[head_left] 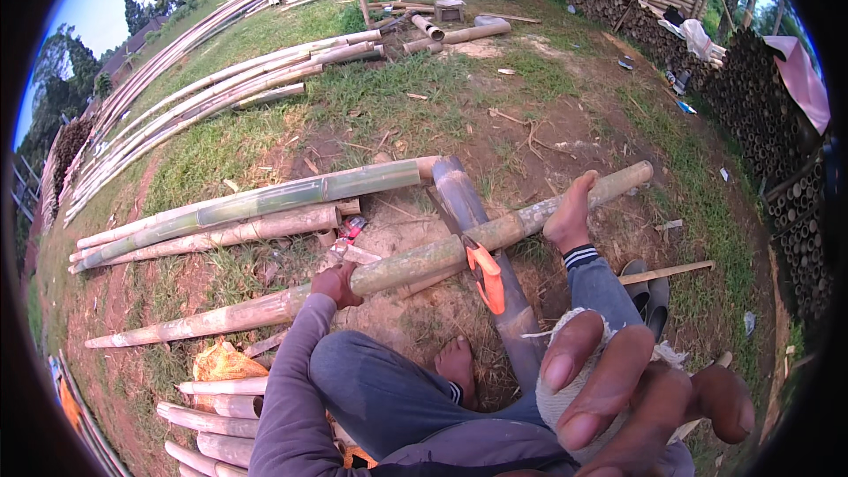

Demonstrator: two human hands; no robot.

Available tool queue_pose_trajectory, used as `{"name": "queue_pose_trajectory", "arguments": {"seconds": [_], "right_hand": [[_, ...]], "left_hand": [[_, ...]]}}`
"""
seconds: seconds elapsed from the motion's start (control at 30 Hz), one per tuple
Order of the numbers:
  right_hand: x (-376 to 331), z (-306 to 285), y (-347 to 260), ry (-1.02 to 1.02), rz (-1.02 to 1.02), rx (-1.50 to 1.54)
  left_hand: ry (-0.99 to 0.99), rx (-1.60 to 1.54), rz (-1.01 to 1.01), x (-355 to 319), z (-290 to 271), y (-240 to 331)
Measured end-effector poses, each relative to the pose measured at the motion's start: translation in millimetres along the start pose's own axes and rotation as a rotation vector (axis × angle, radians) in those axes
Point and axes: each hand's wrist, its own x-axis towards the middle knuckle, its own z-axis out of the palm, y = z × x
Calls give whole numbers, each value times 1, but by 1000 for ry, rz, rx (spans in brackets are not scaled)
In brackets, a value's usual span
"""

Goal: The person sits on the ground and uses a hand saw to cut a long bamboo pole that is secured between their legs. They saw through the bamboo, creating a cut piece, and then place the sawn segment aside.

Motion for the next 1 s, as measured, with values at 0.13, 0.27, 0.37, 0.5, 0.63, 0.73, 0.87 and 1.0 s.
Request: {"name": "queue_pose_trajectory", "arguments": {"seconds": [0.13,0.27,0.37,0.5,0.63,0.73,0.87,1.0], "right_hand": [[8,16,-10,70,107,-34],[-1,4,-3,53,93,-16],[2,24,-20,153,137,-88],[11,27,-24,155,242,-97],[18,15,-31,2,265,-131],[20,-19,-32,-206,189,-189],[6,-106,6,-132,72,-559],[-34,-217,22,-66,376,-1513]], "left_hand": [[-7,-13,5,7,0,6],[-32,6,-51,-4,-3,0],[-21,8,22,15,-1,11],[-33,-9,-32,-4,-4,1],[-39,0,-10,0,-3,2],[5,-1,-20,2,-5,9],[-39,-3,-25,3,-2,3],[-84,1,-37,1,-3,-2]]}}
